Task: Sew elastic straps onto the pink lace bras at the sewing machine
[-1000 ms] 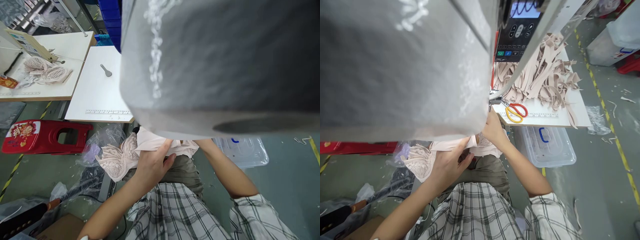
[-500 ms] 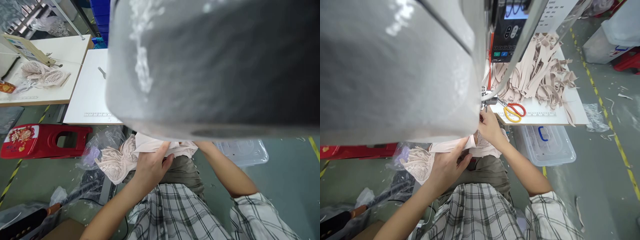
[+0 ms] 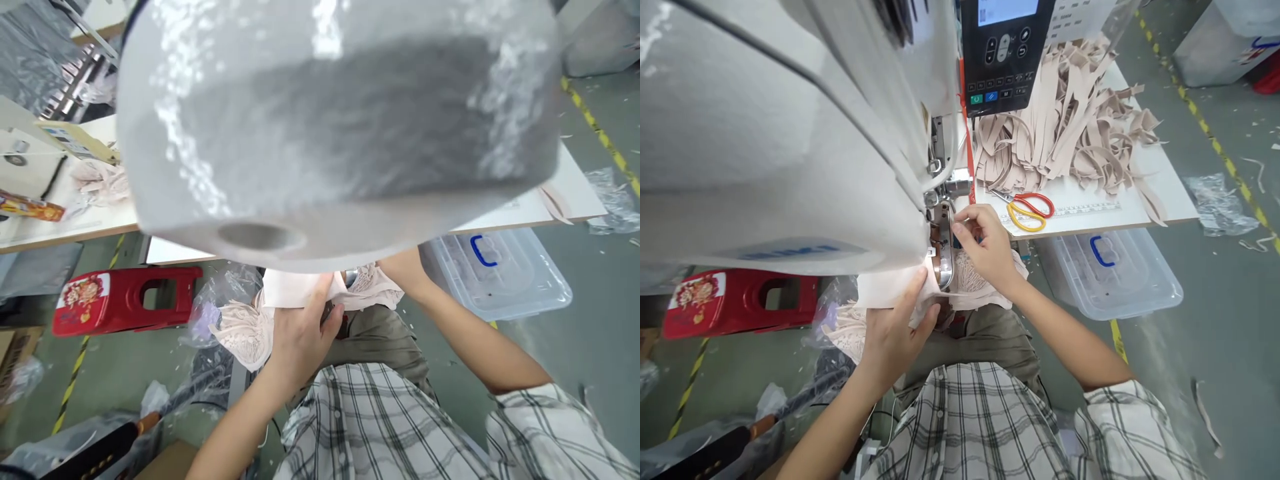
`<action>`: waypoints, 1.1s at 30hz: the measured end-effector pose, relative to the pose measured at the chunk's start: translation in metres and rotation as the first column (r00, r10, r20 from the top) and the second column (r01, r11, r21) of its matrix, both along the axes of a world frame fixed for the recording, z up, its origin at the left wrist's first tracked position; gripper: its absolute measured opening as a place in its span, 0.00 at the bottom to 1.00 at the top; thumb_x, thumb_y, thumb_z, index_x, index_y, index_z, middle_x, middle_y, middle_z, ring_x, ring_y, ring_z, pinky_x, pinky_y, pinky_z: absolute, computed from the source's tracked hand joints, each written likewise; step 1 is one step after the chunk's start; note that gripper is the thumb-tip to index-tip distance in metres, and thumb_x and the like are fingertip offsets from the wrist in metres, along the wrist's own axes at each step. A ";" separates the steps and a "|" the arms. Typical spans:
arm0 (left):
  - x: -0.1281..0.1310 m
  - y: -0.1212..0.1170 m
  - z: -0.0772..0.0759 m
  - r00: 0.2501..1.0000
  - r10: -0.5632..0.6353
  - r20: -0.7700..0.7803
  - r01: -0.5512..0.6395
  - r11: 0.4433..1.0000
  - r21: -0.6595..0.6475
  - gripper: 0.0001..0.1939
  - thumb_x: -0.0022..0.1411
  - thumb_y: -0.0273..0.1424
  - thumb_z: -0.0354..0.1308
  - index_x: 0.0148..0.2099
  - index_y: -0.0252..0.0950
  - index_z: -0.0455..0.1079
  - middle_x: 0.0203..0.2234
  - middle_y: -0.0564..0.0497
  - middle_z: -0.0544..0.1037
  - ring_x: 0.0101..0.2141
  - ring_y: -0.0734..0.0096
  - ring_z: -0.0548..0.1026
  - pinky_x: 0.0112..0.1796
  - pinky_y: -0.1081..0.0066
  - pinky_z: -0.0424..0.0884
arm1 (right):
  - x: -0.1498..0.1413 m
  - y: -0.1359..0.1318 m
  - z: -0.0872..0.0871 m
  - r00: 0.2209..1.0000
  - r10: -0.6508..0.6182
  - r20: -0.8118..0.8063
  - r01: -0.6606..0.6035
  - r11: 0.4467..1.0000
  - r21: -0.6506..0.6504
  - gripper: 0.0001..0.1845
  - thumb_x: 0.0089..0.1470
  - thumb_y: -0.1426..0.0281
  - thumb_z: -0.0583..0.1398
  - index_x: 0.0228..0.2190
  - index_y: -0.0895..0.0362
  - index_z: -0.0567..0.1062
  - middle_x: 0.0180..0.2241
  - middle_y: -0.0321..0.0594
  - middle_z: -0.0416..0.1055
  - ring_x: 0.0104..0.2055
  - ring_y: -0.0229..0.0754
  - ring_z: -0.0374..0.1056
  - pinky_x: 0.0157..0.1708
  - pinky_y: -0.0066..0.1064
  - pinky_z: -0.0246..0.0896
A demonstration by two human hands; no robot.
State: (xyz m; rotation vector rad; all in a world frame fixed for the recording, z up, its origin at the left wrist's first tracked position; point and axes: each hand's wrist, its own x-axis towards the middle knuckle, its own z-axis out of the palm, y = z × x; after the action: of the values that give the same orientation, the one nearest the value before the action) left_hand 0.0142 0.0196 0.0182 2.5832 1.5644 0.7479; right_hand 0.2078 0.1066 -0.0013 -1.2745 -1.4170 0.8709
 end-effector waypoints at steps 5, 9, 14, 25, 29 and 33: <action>0.002 0.000 0.002 1.000 -0.023 -0.002 0.023 1.000 -0.006 0.30 0.66 0.32 0.58 0.68 0.36 0.58 0.52 0.38 0.78 0.52 0.49 0.76 0.51 0.53 0.74 | -0.001 -0.009 -0.005 0.999 -0.022 -0.030 0.024 0.998 0.051 0.09 0.59 0.61 0.59 0.35 0.53 0.73 0.36 0.40 0.72 0.35 0.42 0.69 0.39 0.37 0.67; 0.007 0.002 0.004 0.999 -0.038 -0.010 0.038 0.999 0.009 0.28 0.66 0.31 0.58 0.66 0.34 0.60 0.52 0.38 0.78 0.52 0.49 0.76 0.50 0.54 0.74 | 0.000 -0.018 -0.009 0.997 -0.002 -0.077 0.000 1.000 -0.019 0.10 0.58 0.61 0.60 0.34 0.54 0.73 0.34 0.39 0.73 0.36 0.41 0.69 0.41 0.36 0.67; 0.011 0.003 0.004 0.999 -0.044 -0.012 0.044 0.999 0.026 0.28 0.66 0.31 0.58 0.66 0.35 0.61 0.52 0.38 0.78 0.52 0.51 0.76 0.50 0.57 0.74 | 0.002 -0.030 -0.017 0.990 0.017 -0.139 -0.025 0.998 -0.060 0.12 0.58 0.58 0.60 0.35 0.54 0.73 0.35 0.38 0.72 0.36 0.40 0.69 0.39 0.34 0.66; 0.015 -0.006 -0.007 0.997 0.062 -0.045 -0.055 0.986 0.155 0.46 0.66 0.41 0.60 0.72 0.24 0.41 0.55 0.25 0.71 0.53 0.44 0.75 0.50 0.55 0.73 | -0.002 -0.046 -0.015 0.979 0.034 -0.200 -0.056 0.993 -0.103 0.11 0.56 0.58 0.62 0.33 0.53 0.72 0.33 0.37 0.72 0.34 0.40 0.68 0.36 0.34 0.66; 0.017 -0.010 -0.009 0.996 0.086 -0.040 -0.078 0.985 0.156 0.46 0.67 0.44 0.56 0.72 0.21 0.39 0.58 0.22 0.68 0.53 0.45 0.74 0.48 0.58 0.75 | -0.004 -0.050 -0.012 0.968 0.072 -0.241 -0.096 0.991 -0.089 0.11 0.55 0.59 0.62 0.35 0.53 0.71 0.33 0.38 0.71 0.34 0.39 0.67 0.36 0.33 0.66; 0.018 -0.009 -0.010 0.997 0.072 0.001 -0.071 0.986 0.152 0.44 0.69 0.44 0.53 0.73 0.23 0.37 0.58 0.23 0.68 0.55 0.46 0.73 0.48 0.58 0.76 | -0.005 -0.056 -0.013 0.957 0.099 -0.273 -0.117 0.992 -0.051 0.13 0.54 0.60 0.63 0.37 0.53 0.70 0.34 0.38 0.71 0.37 0.41 0.69 0.40 0.34 0.66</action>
State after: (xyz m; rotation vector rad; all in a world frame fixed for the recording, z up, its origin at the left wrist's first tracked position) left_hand 0.0320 0.0107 0.0083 2.6458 1.6726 0.9029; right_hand 0.2029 0.0507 -0.0138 -1.0867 -1.2568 1.1301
